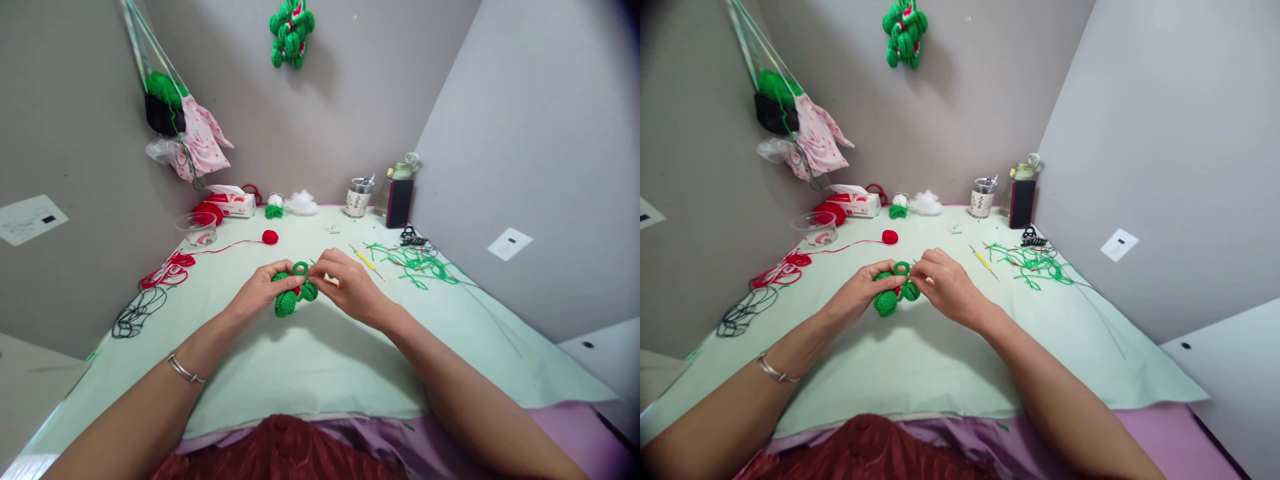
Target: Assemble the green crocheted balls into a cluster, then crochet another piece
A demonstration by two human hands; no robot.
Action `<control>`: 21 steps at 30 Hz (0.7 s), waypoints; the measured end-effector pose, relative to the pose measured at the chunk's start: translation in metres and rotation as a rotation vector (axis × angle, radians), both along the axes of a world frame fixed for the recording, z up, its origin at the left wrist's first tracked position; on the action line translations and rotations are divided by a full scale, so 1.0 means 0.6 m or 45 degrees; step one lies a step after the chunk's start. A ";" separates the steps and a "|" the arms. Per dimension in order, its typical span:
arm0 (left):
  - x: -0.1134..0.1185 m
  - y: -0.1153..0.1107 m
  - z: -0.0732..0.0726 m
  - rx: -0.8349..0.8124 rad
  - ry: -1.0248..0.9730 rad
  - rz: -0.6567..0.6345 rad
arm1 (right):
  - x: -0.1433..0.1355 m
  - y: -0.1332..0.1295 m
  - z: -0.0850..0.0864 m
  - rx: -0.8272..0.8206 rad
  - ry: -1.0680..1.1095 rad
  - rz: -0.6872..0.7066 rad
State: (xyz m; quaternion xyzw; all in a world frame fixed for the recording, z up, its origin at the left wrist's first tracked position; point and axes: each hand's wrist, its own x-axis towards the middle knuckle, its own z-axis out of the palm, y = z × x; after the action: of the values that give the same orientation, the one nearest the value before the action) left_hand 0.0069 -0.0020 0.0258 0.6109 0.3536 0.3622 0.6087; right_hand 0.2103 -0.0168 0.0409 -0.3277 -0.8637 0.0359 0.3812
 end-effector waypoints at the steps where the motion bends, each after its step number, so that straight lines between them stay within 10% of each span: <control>1: 0.002 0.000 -0.001 -0.020 -0.019 0.019 | -0.001 -0.001 0.000 0.004 0.020 -0.011; 21: 0.004 -0.003 0.001 -0.048 -0.031 -0.020 | -0.002 -0.006 0.006 0.010 0.031 0.037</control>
State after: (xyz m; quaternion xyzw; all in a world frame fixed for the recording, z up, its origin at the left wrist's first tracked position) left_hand 0.0096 -0.0038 0.0264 0.5977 0.3481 0.3580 0.6272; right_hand 0.2094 -0.0202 0.0446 -0.3130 -0.8639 0.0422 0.3923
